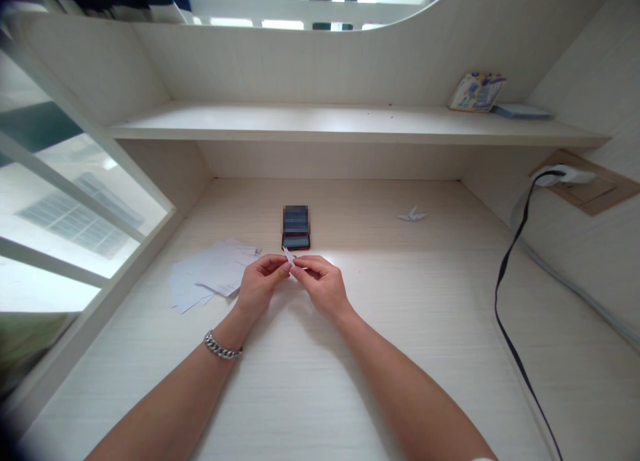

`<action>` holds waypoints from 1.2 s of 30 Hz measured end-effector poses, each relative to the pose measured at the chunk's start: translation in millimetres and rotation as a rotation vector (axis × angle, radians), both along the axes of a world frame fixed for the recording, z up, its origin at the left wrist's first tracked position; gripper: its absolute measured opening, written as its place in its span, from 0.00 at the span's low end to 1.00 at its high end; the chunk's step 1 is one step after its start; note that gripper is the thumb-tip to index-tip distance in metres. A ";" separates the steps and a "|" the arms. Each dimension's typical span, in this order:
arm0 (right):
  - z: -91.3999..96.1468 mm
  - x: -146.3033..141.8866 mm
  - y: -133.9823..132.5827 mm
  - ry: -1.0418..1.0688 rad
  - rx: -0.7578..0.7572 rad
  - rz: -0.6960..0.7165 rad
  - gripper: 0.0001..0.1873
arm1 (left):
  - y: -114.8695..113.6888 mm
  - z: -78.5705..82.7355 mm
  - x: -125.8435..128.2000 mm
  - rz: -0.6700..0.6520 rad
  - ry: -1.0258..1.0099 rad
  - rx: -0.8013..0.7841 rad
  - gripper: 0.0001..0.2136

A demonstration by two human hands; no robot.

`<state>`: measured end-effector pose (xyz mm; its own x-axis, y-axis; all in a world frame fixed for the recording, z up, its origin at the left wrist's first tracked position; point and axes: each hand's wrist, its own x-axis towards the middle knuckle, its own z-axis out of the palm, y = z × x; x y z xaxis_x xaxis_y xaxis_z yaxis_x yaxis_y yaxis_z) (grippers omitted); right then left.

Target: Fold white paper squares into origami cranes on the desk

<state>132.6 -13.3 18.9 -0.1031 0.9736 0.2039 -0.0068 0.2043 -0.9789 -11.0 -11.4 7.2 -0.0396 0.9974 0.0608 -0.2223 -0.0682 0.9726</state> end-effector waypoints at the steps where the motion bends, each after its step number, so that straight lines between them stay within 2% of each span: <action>1: -0.2 0.4 0.4 -0.002 -0.006 -0.003 0.11 | 0.0 0.5 0.2 0.000 -0.012 0.004 0.11; 20: -11.9 4.4 9.6 0.112 -0.131 0.035 0.11 | 0.7 -2.2 1.5 0.001 -0.026 0.012 0.10; 26: -13.1 1.9 9.8 0.168 -0.222 0.046 0.14 | 0.8 -0.5 0.4 -0.016 -0.025 -0.005 0.11; 31: -15.9 -0.6 8.8 0.183 -0.218 0.035 0.15 | 0.6 0.6 -0.5 -0.002 -0.026 -0.026 0.12; 36: -13.9 -0.8 7.5 0.163 -0.187 0.038 0.12 | 1.8 -1.8 -2.2 0.028 0.044 -0.030 0.12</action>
